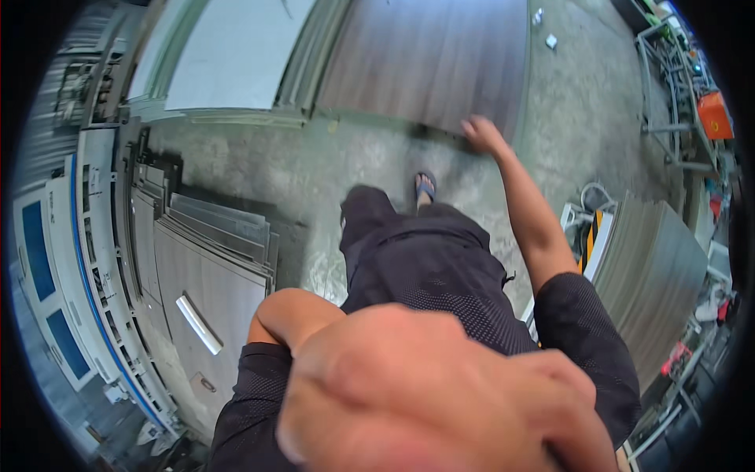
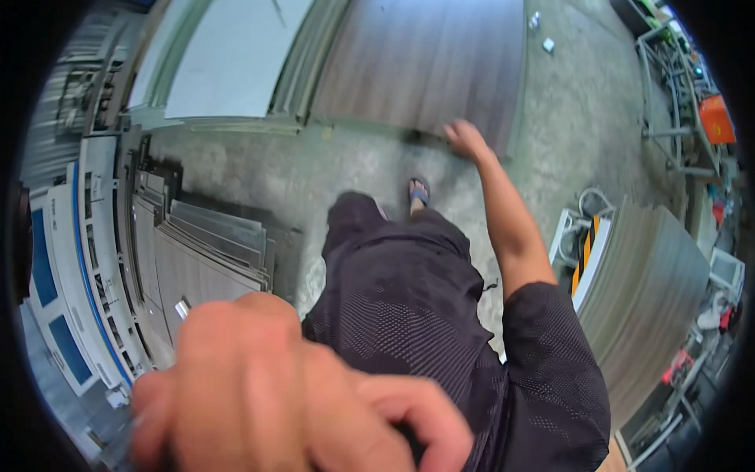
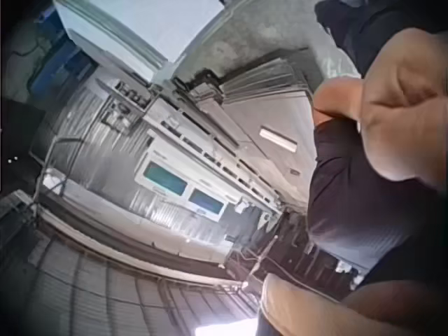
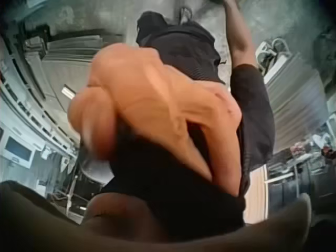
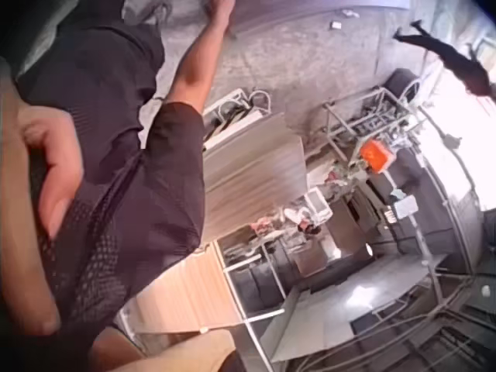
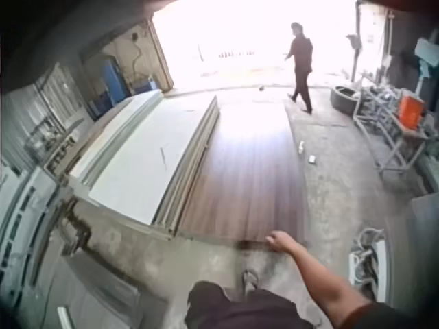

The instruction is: The person carries large wooden panels together with an assistant and places them onto a machine surface by hand.

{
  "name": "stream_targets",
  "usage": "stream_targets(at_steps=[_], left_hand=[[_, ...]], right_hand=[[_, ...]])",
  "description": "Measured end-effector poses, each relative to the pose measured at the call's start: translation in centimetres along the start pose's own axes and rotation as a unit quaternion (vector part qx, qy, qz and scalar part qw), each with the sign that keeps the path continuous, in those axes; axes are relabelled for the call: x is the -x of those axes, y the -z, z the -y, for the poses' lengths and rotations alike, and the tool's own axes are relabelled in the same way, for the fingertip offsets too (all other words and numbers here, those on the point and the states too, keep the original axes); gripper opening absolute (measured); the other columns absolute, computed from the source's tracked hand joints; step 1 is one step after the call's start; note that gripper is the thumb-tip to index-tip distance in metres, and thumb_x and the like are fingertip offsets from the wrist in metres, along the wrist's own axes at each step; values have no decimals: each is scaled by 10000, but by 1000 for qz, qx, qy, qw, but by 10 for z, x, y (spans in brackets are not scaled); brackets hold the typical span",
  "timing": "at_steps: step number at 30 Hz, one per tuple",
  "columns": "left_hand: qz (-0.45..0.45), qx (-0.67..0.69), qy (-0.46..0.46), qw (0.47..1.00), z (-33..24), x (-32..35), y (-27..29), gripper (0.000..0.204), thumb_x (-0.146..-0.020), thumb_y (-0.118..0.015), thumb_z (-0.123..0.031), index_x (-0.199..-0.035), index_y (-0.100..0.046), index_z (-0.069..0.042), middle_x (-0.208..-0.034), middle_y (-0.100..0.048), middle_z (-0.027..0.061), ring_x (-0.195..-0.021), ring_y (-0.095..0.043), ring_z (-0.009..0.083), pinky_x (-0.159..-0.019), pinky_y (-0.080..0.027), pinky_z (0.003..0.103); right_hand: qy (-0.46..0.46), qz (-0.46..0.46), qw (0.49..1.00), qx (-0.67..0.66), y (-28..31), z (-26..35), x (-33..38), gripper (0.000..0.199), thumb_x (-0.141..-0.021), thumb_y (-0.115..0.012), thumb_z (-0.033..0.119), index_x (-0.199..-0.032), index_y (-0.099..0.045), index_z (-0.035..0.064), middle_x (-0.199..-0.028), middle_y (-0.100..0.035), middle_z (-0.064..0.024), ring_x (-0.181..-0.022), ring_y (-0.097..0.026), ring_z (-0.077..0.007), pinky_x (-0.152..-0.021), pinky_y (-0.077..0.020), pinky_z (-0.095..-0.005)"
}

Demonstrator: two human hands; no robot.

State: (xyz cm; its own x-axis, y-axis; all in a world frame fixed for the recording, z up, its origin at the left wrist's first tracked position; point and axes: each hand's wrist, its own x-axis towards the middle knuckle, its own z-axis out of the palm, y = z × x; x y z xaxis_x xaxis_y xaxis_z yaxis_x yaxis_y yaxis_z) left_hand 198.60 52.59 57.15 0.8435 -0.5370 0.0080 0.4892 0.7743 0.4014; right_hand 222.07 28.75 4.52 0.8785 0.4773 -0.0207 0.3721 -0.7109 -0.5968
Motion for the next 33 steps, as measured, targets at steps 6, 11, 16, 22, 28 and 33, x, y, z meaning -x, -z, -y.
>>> stream_targets(at_steps=[6, 11, 16, 22, 28, 33], left_hand=[[124, -210, -32, 969, -111, -47, 110, 350, -920, -479, -196, -995, -700, 64, -989, -694, 209, -992, -628, 343, -1018, -363, 503], [318, -307, -128, 888, -189, -116, 186, 313, -904, -495, -177, -1008, -723, 10, -1014, -699, 163, -1016, -618, 308, -1060, -335, 494], [216, -394, -65, 891, -223, -153, 321, 351, -964, -482, -267, -1034, -708, -7, -1080, -694, 146, -1061, -618, 296, -1071, -361, 479], [-286, -200, 270, 898, -157, -133, 619, 450, -1004, -479, -325, -1313, -540, -5, -1207, -643, 142, -1042, -634, 225, -934, -482, 371], [-503, -24, 240, 830, -88, -139, 837, 503, -988, -505, -426, -1294, -500, -26, -1206, -609, 152, -1081, -629, 295, -942, -514, 458], [-596, 18, 160, 787, -24, -151, 1028, 586, -976, -521, -451, -1327, -443, 12, -1257, -588, 187, -1167, -594, 349, -1017, -490, 509]], right_hand=[[-67, 80, 964, -244, 17, 178, -139, 372, -938, -584, 343, -1071, -691, 13, -1010, -700, -225, -955, -665, -381, -861, -513, -413], [-162, 131, 977, -51, -39, 121, -88, 396, -904, -591, 389, -984, -706, 19, -980, -693, -237, -941, -660, -409, -837, -519, -487], [-379, 184, 907, -7, -64, 139, -38, 485, -900, -591, 490, -912, -727, 25, -919, -700, -232, -891, -668, -415, -777, -526, -503], [-515, -16, 850, -114, -85, 174, -68, 364, -912, -634, 387, -946, -724, 36, -865, -714, -180, -836, -699, -335, -755, -532, -418], [-569, 63, 660, -486, -219, 59, -154, 349, -1001, -567, 359, -1069, -655, 28, -836, -691, -76, -702, -665, -141, -618, -533, -265], [-601, 6, 575, -555, -375, -116, -201, 405, -993, -567, 398, -1074, -620, 4, -893, -722, -148, -751, -705, -222, -649, -571, -351]])
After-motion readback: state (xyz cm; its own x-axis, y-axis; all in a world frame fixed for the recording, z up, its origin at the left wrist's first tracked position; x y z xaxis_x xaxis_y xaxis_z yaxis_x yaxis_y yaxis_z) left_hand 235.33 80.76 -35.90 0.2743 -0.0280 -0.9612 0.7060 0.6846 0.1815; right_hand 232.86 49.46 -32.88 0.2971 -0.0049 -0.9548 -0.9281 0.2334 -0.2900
